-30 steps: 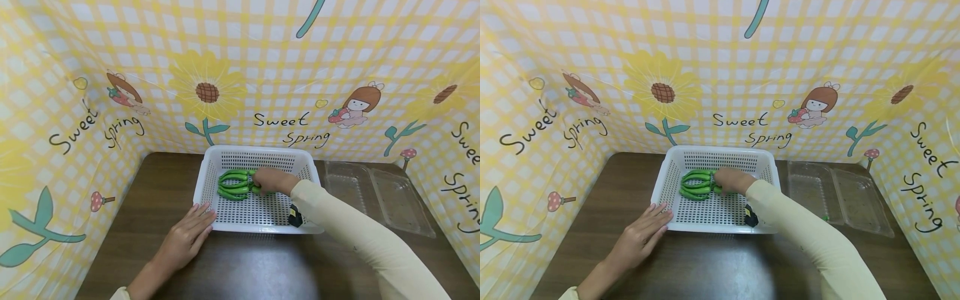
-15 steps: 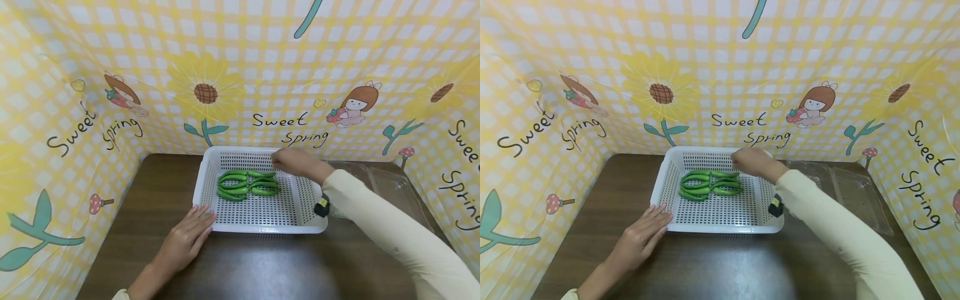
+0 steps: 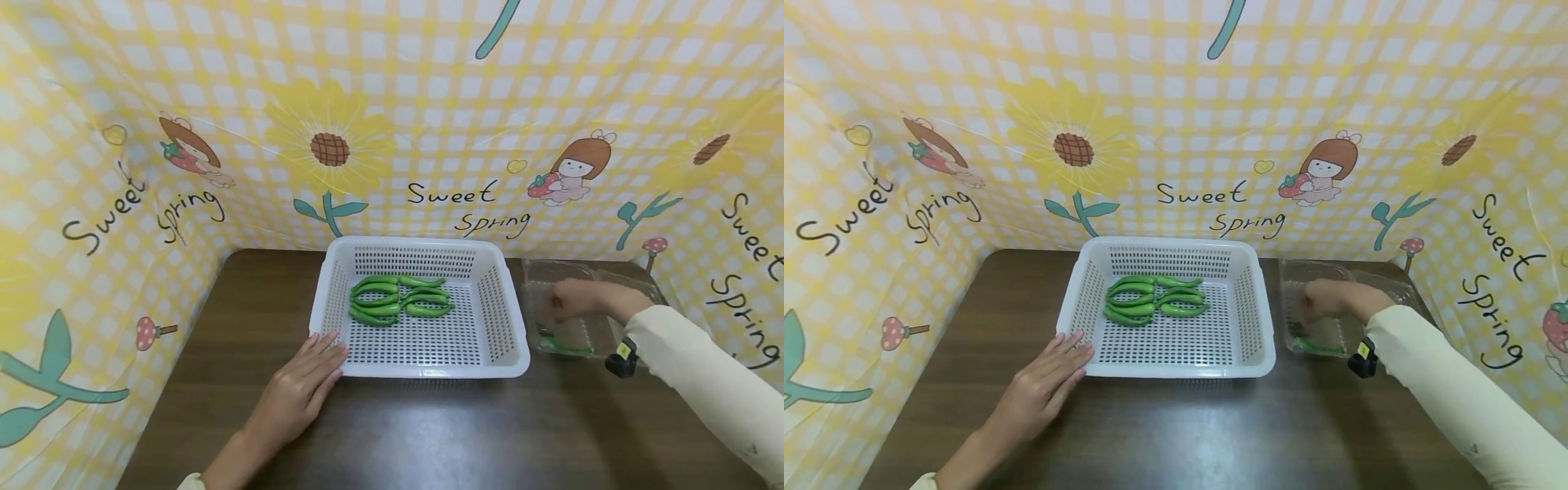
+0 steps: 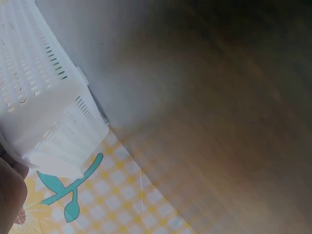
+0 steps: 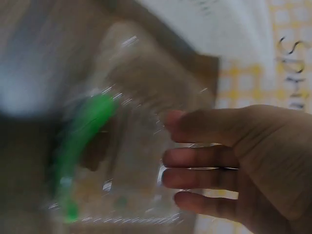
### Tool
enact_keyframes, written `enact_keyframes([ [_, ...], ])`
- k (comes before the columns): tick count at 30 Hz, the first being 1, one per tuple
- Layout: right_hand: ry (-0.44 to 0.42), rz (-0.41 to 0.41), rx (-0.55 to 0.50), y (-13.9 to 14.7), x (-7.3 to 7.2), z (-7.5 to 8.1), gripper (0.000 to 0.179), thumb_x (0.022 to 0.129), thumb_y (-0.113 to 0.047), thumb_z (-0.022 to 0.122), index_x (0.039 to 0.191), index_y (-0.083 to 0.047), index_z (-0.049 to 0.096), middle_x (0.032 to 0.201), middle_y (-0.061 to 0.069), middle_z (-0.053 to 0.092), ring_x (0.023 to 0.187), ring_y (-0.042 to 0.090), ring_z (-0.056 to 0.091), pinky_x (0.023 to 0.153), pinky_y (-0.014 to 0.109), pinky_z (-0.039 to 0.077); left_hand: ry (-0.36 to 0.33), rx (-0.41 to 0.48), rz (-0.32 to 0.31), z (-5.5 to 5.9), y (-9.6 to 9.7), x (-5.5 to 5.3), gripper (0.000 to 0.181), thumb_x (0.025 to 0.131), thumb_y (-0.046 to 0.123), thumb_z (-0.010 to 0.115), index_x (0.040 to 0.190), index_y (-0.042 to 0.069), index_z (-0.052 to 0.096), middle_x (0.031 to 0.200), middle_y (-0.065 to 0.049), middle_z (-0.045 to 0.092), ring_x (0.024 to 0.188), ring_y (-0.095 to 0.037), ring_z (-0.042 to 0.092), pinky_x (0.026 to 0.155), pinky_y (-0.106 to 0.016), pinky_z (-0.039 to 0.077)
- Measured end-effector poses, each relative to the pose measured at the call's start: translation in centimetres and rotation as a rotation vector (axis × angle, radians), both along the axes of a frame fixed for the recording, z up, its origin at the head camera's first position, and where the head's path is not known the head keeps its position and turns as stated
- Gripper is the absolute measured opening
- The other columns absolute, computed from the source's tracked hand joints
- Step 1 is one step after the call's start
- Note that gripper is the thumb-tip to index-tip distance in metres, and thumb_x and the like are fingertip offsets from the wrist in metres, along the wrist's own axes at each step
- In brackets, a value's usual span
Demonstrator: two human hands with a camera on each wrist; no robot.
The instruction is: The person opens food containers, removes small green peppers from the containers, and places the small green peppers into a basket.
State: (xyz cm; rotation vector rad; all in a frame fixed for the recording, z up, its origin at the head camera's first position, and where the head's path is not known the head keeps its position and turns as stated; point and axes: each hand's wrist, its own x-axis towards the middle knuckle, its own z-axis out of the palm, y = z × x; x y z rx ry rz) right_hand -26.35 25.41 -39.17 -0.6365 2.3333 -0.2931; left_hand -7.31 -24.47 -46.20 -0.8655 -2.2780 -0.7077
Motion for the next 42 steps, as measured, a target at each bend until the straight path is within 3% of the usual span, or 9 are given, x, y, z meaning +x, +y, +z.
enact_keyframes([
  [2,-0.085,-0.016,-0.030,0.7,0.5,-1.1,0.008,0.086,-0.001,0.069,0.094,-0.003,0.068,0.084,0.002,0.069,0.070,0.010,0.054,0.060,0.020,0.048,0.001,0.002,0.000,0.0,0.0,0.0,0.038,0.110,0.027,0.049,0.128,0.002,0.071,0.126,-0.013,0.074,0.125,-0.036,0.066,0.126,-0.041,0.039],
  [5,-0.131,-0.059,-0.049,1.2,1.2,-2.4,0.018,0.082,-0.004,0.079,0.095,-0.004,0.067,0.083,0.003,0.065,0.070,0.011,0.053,0.059,0.021,0.049,0.002,0.004,-0.007,-0.1,0.0,0.1,0.037,0.110,0.027,0.050,0.126,0.001,0.072,0.124,-0.014,0.074,0.125,-0.036,0.066,0.127,-0.040,0.039],
  [9,-0.110,-0.059,-0.018,1.3,1.9,-3.3,0.028,0.078,-0.009,0.084,0.099,-0.006,0.067,0.085,0.002,0.064,0.075,0.013,0.058,0.062,0.023,0.053,-0.005,0.004,-0.015,-0.2,0.1,0.1,0.037,0.110,0.027,0.050,0.126,0.001,0.072,0.123,-0.015,0.074,0.125,-0.036,0.066,0.127,-0.039,0.038],
  [24,-0.017,-0.047,-0.023,1.2,1.6,-3.6,0.018,0.080,-0.003,0.074,0.097,-0.006,0.068,0.080,0.000,0.065,0.070,0.012,0.057,0.058,0.022,0.053,-0.023,0.006,-0.009,0.0,0.1,0.2,0.038,0.110,0.027,0.050,0.125,0.000,0.072,0.123,-0.015,0.075,0.125,-0.037,0.066,0.127,-0.040,0.038],
  [30,0.219,0.030,-0.058,0.5,-0.2,-0.9,0.012,0.081,0.000,0.072,0.091,-0.003,0.067,0.076,-0.003,0.063,0.066,0.008,0.055,0.057,0.021,0.050,-0.006,0.007,-0.006,-0.1,0.1,0.2,0.038,0.110,0.027,0.049,0.124,0.000,0.072,0.122,-0.015,0.075,0.124,-0.037,0.067,0.126,-0.041,0.039],
  [37,0.466,0.010,-0.121,-4.0,-2.1,4.9,0.013,0.087,-0.002,0.074,0.088,-0.007,0.062,0.075,0.001,0.056,0.068,0.014,0.050,0.058,0.027,0.042,0.006,0.008,-0.010,-0.1,0.1,0.2,0.038,0.110,0.026,0.050,0.123,-0.001,0.073,0.122,-0.016,0.075,0.124,-0.037,0.067,0.127,-0.042,0.039],
  [39,0.511,0.045,-0.122,-5.9,-2.6,6.2,0.011,0.089,-0.005,0.074,0.089,-0.007,0.064,0.076,0.001,0.059,0.068,0.014,0.051,0.058,0.028,0.044,0.008,0.006,-0.009,-0.1,0.1,0.1,0.038,0.110,0.026,0.050,0.123,-0.002,0.073,0.121,-0.016,0.075,0.123,-0.038,0.067,0.127,-0.041,0.039],
  [42,0.505,0.098,-0.126,-9.0,-3.0,7.4,0.007,0.093,-0.009,0.072,0.095,-0.005,0.067,0.080,0.004,0.062,0.069,0.015,0.053,0.060,0.029,0.048,-0.001,-0.004,-0.004,0.0,0.0,0.2,0.038,0.110,0.026,0.049,0.123,-0.002,0.073,0.122,-0.015,0.075,0.123,-0.038,0.067,0.127,-0.041,0.038],
])
